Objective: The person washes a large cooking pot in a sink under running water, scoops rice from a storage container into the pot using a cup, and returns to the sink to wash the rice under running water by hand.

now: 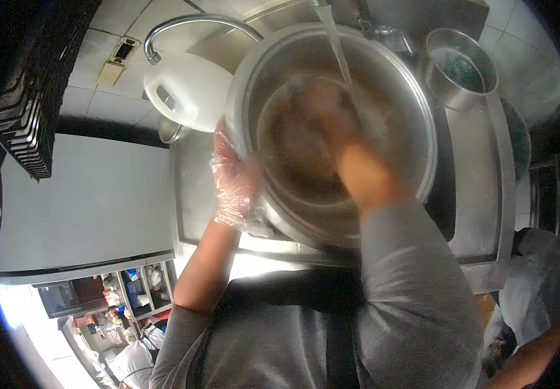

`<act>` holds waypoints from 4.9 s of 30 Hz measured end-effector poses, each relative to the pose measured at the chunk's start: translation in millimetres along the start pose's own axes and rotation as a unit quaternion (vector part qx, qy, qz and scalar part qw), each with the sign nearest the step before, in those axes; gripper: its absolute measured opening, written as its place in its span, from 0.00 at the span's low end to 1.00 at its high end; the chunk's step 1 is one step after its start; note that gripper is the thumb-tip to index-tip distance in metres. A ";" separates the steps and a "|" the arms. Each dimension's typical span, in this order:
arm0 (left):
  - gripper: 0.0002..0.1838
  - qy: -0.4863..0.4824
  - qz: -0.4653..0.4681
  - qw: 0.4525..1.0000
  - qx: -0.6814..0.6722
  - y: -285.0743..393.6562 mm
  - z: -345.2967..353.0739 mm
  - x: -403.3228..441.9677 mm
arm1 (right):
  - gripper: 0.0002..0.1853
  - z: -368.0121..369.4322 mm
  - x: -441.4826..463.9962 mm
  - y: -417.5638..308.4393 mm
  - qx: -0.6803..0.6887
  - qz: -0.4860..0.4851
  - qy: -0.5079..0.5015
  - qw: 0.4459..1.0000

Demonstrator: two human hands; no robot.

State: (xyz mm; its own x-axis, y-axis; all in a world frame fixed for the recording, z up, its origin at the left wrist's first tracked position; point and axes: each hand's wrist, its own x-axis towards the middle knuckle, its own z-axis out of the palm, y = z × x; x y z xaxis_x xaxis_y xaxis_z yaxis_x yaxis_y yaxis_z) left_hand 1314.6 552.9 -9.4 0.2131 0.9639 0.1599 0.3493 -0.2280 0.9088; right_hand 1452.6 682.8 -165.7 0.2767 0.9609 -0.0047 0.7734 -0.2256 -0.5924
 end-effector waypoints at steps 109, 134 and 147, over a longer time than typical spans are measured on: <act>0.28 0.033 0.015 0.999 0.013 0.5 -0.7 -3.6 | 0.15 12.4 -161.1 63.9 -0.110 -0.175 -0.354 0.912; 0.32 0.034 0.022 0.999 -0.002 -16.7 -3.7 0.1 | 0.16 -18.5 -59.2 222.9 -0.544 -0.216 -0.385 0.714; 0.32 0.051 0.101 0.993 0.044 -20.0 0.4 1.9 | 0.17 43.1 -132.4 0.1 -0.035 -0.245 -0.249 0.936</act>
State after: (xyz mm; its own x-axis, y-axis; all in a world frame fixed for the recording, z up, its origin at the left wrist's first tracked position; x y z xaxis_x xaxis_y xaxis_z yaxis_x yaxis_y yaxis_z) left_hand 1308.4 559.3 -27.5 0.1942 0.9055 0.3772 0.3885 -0.4241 0.8181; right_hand 1391.4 562.4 -199.8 -0.4073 0.9039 -0.1308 0.7781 0.2685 -0.5679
